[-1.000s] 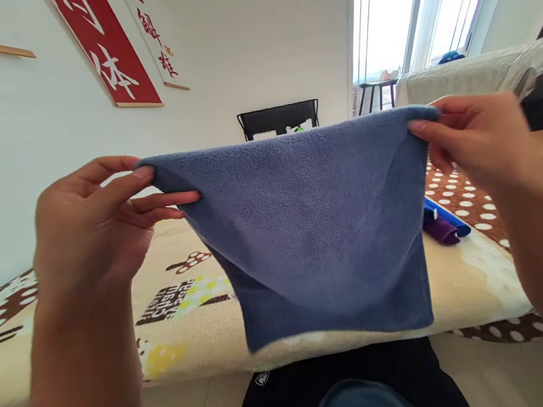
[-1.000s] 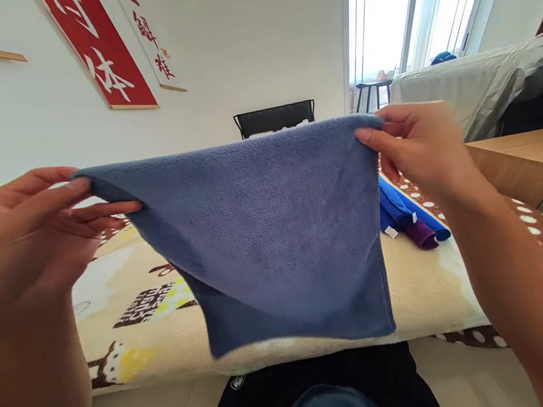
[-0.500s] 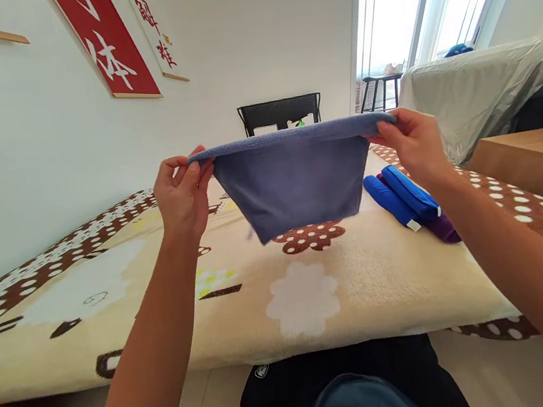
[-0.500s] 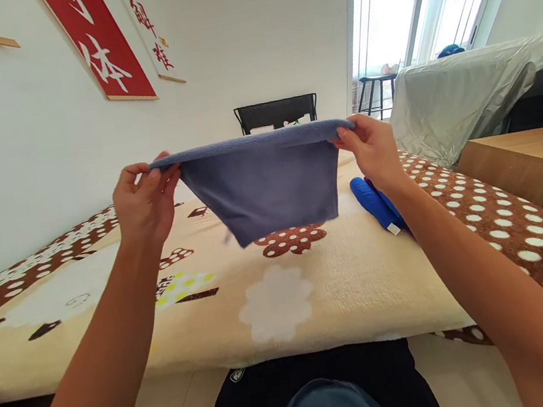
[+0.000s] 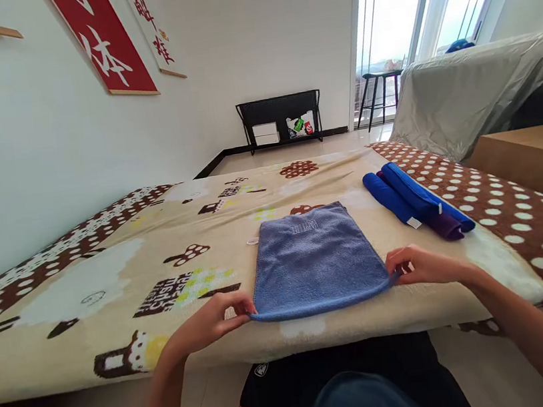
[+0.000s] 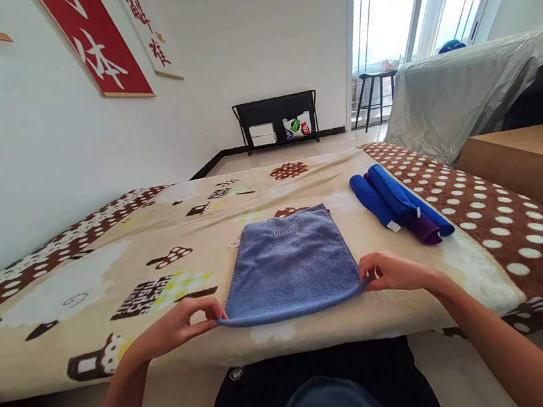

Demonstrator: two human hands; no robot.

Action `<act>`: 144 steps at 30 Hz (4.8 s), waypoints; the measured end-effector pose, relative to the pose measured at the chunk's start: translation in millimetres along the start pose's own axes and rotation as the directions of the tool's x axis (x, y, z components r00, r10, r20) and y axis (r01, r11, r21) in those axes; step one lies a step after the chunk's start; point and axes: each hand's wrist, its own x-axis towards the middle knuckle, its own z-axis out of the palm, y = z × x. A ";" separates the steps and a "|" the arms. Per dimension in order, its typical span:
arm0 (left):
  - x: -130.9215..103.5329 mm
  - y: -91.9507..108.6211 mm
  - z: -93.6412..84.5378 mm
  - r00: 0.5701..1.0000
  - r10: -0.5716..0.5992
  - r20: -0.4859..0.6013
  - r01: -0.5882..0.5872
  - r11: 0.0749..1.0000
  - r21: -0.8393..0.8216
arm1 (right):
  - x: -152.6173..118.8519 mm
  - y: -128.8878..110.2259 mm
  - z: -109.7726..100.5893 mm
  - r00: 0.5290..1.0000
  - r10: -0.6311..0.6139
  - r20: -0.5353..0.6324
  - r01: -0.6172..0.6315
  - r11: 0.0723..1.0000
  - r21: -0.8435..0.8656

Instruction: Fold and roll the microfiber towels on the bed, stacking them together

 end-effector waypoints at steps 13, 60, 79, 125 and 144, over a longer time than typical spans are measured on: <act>5.8 14.0 16.6 0.979 0.004 0.205 -0.023 0.996 0.090 | -2.1 -9.6 18.5 0.987 0.037 0.160 0.007 0.965 -0.262; 211.8 -51.1 -9.7 0.633 -0.490 -0.599 0.559 0.825 -0.085 | 191.1 -2.0 8.2 0.899 0.153 -0.409 -0.285 0.916 -0.284; 253.6 -107.0 -31.1 0.677 -0.448 -0.584 0.303 0.893 -0.333 | 228.8 74.2 -41.6 0.654 0.506 -0.562 -0.633 0.773 -0.041; 241.5 -35.7 42.4 0.829 -0.211 -0.519 0.459 0.787 0.413 | 242.0 -9.9 56.9 0.837 0.125 -0.533 -0.368 0.849 -0.379; 91.1 21.4 110.7 0.920 0.320 -0.225 -0.125 0.786 0.606 | 85.9 -33.3 92.7 0.927 -0.205 -0.312 0.044 0.890 -0.454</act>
